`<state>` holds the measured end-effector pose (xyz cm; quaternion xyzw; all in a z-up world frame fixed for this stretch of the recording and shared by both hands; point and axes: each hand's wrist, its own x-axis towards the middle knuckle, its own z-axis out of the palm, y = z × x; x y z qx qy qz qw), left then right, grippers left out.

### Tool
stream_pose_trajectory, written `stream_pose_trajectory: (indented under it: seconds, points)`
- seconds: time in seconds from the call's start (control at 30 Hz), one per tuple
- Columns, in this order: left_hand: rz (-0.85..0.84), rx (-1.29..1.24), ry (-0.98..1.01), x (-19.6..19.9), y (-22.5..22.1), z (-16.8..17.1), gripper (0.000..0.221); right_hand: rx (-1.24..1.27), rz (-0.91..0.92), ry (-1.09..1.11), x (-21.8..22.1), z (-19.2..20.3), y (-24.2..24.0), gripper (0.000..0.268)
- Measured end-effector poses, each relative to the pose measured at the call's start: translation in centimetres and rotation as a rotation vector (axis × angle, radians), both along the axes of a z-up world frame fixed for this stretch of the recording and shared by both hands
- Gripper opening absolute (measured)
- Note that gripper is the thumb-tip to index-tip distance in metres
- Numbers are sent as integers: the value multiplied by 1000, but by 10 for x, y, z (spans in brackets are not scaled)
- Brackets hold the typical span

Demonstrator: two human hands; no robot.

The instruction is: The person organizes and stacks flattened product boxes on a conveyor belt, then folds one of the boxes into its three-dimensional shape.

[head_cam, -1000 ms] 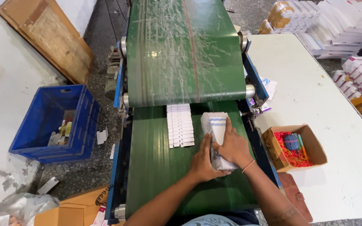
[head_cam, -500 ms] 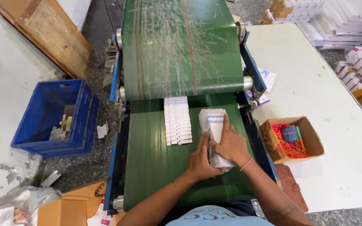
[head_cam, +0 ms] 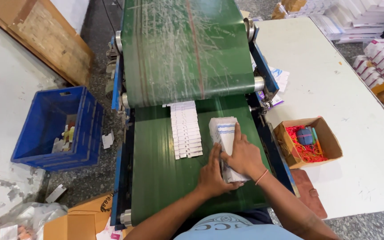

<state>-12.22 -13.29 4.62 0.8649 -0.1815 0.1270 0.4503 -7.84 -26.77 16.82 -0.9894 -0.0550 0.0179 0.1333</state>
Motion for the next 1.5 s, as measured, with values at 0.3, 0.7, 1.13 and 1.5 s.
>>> stream_pose_trajectory:
  seconds: [0.3, 0.7, 1.13, 1.5]
  points:
    - [2, 26, 3, -7, 1, -2, 141, -34, -10, 49, -10, 7, 2, 121]
    - [-14, 26, -7, -25, -2, -8, 146, -29, -4, 44, -25, 7, 2, 118]
    - [-167, -280, 229, -37, 21, -1, 135, -43, 25, 36, 0, -4, 4, 115]
    - [498, -1611, 721, -68, 76, -17, 85, 32, 56, -62, 86, -12, 22, 117]
